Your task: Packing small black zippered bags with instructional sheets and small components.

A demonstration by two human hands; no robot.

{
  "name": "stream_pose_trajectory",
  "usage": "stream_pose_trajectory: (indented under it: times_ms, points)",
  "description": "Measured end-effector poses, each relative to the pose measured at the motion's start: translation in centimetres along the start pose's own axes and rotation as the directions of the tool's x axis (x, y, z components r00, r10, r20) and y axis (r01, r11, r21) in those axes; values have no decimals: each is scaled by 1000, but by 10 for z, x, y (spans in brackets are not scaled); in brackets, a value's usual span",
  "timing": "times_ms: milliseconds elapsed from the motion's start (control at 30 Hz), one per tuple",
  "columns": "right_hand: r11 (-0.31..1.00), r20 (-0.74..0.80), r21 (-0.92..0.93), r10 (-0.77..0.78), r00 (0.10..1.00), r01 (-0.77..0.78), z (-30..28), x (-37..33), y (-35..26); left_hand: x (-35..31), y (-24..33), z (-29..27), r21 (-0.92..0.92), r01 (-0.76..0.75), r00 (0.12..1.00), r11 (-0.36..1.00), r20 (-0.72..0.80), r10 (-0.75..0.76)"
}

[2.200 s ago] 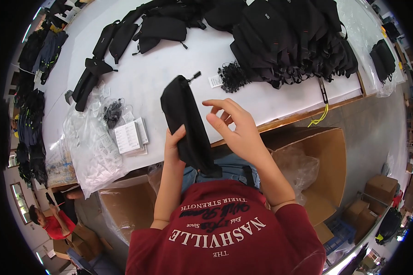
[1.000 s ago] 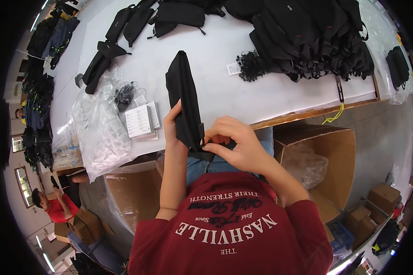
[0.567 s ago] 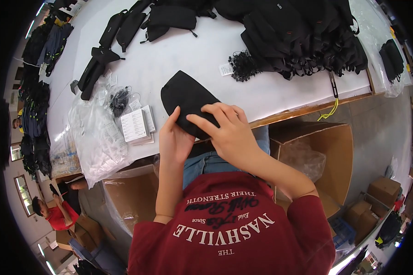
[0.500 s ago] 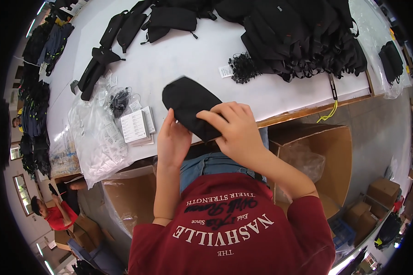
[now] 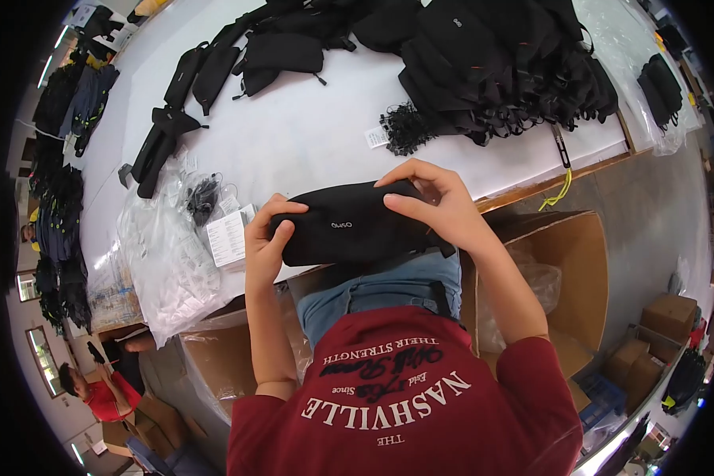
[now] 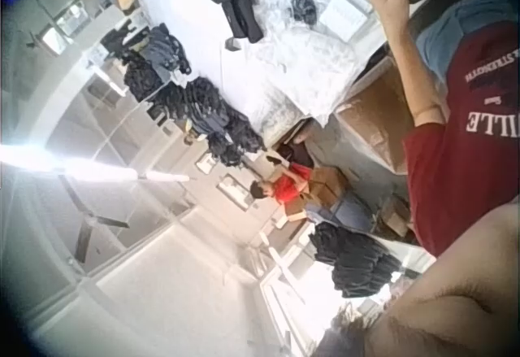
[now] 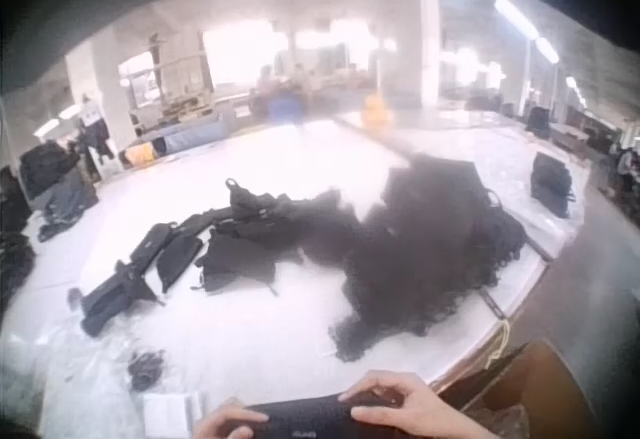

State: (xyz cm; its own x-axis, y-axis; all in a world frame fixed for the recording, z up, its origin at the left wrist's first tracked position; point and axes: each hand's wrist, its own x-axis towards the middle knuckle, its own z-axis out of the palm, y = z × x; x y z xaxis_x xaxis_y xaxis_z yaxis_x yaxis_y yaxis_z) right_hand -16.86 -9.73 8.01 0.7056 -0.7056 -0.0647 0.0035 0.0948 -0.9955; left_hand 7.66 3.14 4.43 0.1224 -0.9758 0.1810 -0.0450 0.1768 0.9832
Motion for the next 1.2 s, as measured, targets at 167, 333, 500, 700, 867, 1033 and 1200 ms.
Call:
stream_pose_trajectory:
  times_ms: [167, 333, 500, 700, 867, 1033, 1200]
  points:
    - [988, -40, 44, 152, 988, -151, -25, -3, -4, 11, 27, 37, -110, 95, 958, 989, -258, -121]
    - [991, -57, -56, 119, 991, -122, -39, -16, -6, 16, 19, 25, 93, -14, 1000, 996, 18, 13]
    - [962, -63, -123, 236, 970, -242, -66, -35, -25, 25, 28, 31, 245, 2, 961, 969, 267, -69]
    - [972, -642, -235, -133, 755, -28, -146, -89, -55, 17, 5, 9, 352, 135, 991, 926, -52, -125]
    - [880, -804, -467, -461, 376, 83, -236, -90, -62, -17, -26, -59, 720, 260, 919, 644, -390, 65]
    - [862, -781, -500, -493, 384, 89, -299, -70, -72, -57, -40, -109, 745, 505, 783, 435, -608, 132]
    - [897, -857, -81, -285, 429, 434, -307, -75, -64, -84, -65, -138, 688, 561, 717, 459, -681, 145]
